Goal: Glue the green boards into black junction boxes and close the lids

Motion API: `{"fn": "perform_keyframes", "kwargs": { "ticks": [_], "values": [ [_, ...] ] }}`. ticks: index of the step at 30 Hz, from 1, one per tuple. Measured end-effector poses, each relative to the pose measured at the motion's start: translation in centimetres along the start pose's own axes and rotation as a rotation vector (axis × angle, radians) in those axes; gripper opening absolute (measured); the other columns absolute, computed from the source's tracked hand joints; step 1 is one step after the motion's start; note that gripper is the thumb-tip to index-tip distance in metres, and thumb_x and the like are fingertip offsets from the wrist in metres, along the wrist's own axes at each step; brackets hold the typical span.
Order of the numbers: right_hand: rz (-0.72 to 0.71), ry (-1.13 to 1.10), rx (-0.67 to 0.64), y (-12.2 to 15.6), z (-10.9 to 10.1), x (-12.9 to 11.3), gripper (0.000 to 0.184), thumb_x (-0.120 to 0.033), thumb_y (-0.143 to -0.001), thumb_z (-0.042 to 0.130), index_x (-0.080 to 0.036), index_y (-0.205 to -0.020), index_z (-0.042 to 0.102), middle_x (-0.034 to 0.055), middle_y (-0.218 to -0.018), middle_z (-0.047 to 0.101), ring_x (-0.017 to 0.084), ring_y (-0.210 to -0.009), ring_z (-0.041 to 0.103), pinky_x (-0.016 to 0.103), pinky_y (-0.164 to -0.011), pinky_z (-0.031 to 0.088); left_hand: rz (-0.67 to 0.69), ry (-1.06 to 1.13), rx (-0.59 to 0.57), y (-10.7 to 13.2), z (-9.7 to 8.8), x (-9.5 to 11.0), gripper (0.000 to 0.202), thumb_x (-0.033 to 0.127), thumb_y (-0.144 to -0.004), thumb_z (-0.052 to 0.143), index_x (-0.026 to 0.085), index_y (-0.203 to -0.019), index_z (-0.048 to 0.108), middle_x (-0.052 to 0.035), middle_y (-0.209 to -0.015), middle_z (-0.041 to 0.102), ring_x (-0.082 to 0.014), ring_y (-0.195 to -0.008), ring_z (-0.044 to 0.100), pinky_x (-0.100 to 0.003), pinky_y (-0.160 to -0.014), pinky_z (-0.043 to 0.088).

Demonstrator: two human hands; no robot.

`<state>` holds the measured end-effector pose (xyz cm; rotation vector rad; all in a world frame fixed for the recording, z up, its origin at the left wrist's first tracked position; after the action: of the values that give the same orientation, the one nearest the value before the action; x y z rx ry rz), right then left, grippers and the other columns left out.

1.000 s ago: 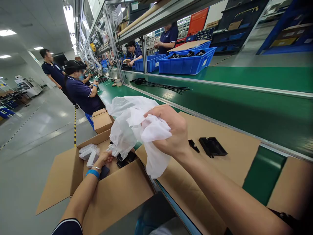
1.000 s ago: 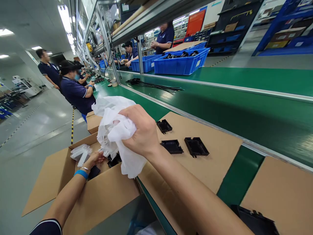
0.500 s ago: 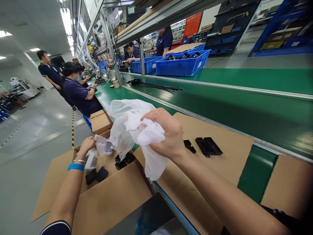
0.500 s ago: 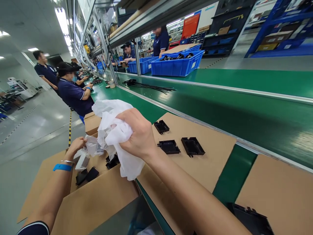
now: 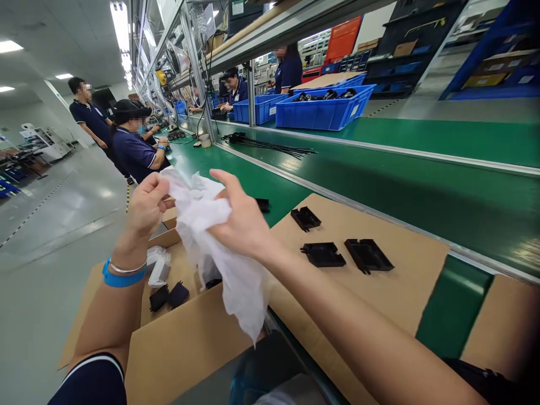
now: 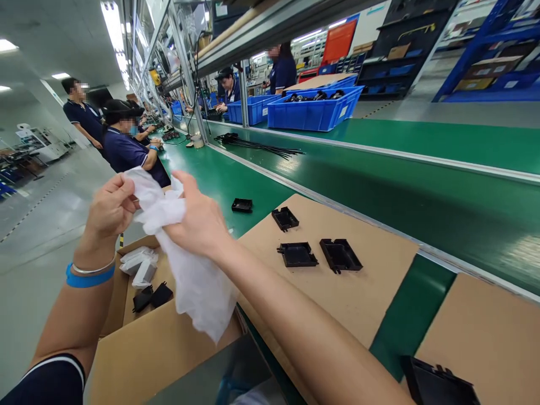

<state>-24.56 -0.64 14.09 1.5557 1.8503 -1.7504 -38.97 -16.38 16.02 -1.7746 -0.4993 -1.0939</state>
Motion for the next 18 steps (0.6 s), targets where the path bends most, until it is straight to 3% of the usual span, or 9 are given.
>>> {"fn": "perform_keyframes", "kwargs": {
  "ticks": [1, 3, 5, 6, 8, 11, 14, 18],
  "values": [
    [0.043, -0.001, -0.072, -0.6, 1.0, 0.0, 0.053, -0.031, -0.071, 0.065, -0.021, -0.12, 0.048, 0.0031, -0.09, 0.066, 0.02, -0.075, 0.061, 0.032, -0.067, 0.047, 0.022, 0.015, -0.039, 0.4, 1.0, 0.9, 0.033, 0.049, -0.078, 0.069, 0.018, -0.077, 0.056, 0.0028, -0.064, 0.052, -0.0094, -0.054, 0.055, -0.018, -0.047, 0.045],
    [0.057, 0.021, -0.147, -1.8, 1.9, -0.1, 0.03, -0.031, -0.076, 0.062, -0.02, -0.103, 0.057, 0.0025, -0.085, 0.066, 0.019, -0.073, 0.06, 0.031, -0.064, 0.046, 0.098, -0.005, -0.078, 1.1, 1.6, 1.6, 0.035, 0.051, -0.077, 0.07, 0.018, -0.082, 0.06, 0.0, -0.073, 0.057, -0.012, -0.065, 0.06, -0.021, -0.056, 0.049],
    [-0.029, 0.022, -0.049, -2.6, 1.0, -0.5, 0.008, -0.028, -0.08, 0.059, -0.02, -0.08, 0.059, 0.001, -0.079, 0.065, 0.017, -0.071, 0.059, 0.03, -0.063, 0.044, 0.098, -0.145, -0.039, 1.8, 0.5, 0.0, 0.041, 0.059, -0.082, 0.06, 0.019, -0.093, 0.061, -0.0038, -0.095, 0.062, -0.0164, -0.087, 0.062, -0.026, -0.073, 0.053],
    [-0.089, 0.004, 0.061, -2.9, -0.2, -0.8, 0.009, -0.026, -0.08, 0.06, -0.019, -0.075, 0.057, 0.0, -0.076, 0.064, 0.015, -0.07, 0.058, 0.029, -0.062, 0.044, 0.044, -0.249, 0.006, 2.4, -0.6, -1.6, 0.044, 0.061, -0.087, 0.051, 0.02, -0.098, 0.06, -0.0048, -0.106, 0.061, -0.018, -0.096, 0.061, -0.029, -0.08, 0.052],
    [-0.213, -0.029, 0.322, -2.7, -3.4, -1.5, 0.01, -0.024, -0.079, 0.065, -0.019, -0.074, 0.057, -0.0023, -0.073, 0.062, 0.013, -0.066, 0.056, 0.027, -0.06, 0.043, -0.207, -0.48, 0.058, 4.1, -3.5, -6.2, 0.045, 0.057, -0.096, 0.035, 0.02, -0.107, 0.058, -0.0052, -0.11, 0.06, -0.0178, -0.1, 0.06, -0.032, -0.087, 0.051],
    [-0.366, 0.033, 0.582, -1.2, -8.0, -2.6, 0.011, -0.023, -0.077, 0.071, -0.02, -0.079, 0.061, -0.0029, -0.076, 0.062, 0.012, -0.069, 0.057, 0.029, -0.065, 0.045, -0.467, -0.649, 0.036, 8.5, -7.5, -13.3, 0.031, 0.041, -0.092, 0.056, 0.013, -0.105, 0.06, -0.0073, -0.103, 0.062, -0.0199, -0.091, 0.062, -0.039, -0.081, 0.053],
    [-0.432, 0.116, 0.594, 0.5, -9.7, -3.0, 0.013, -0.02, -0.076, 0.071, -0.022, -0.087, 0.064, -0.0005, -0.09, 0.065, 0.017, -0.085, 0.06, 0.036, -0.076, 0.046, -0.66, -0.763, 0.0, 13.1, -10.2, -18.3, 0.029, 0.034, -0.092, 0.059, 0.014, -0.113, 0.058, -0.0075, -0.11, 0.061, -0.0213, -0.095, 0.062, -0.04, -0.08, 0.054],
    [-0.419, 0.135, 0.515, 1.5, -8.3, -2.2, 0.011, -0.02, -0.073, 0.069, -0.022, -0.078, 0.06, -0.0016, -0.073, 0.059, 0.017, -0.07, 0.056, 0.036, -0.065, 0.046, -0.768, -0.82, -0.072, 15.8, -12.0, -22.3, 0.028, 0.033, -0.092, 0.058, 0.014, -0.113, 0.059, -0.0077, -0.113, 0.06, -0.0226, -0.099, 0.061, -0.042, -0.085, 0.053]
  ]
}}
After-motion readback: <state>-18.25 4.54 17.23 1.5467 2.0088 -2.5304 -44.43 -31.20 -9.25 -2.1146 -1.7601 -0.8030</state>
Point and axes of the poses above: each hand's wrist, its own y-axis away from the middle knuckle, its own z-axis out of the palm, x = y × z, the point moved 2 cm from there along -y, towards the middle knuckle
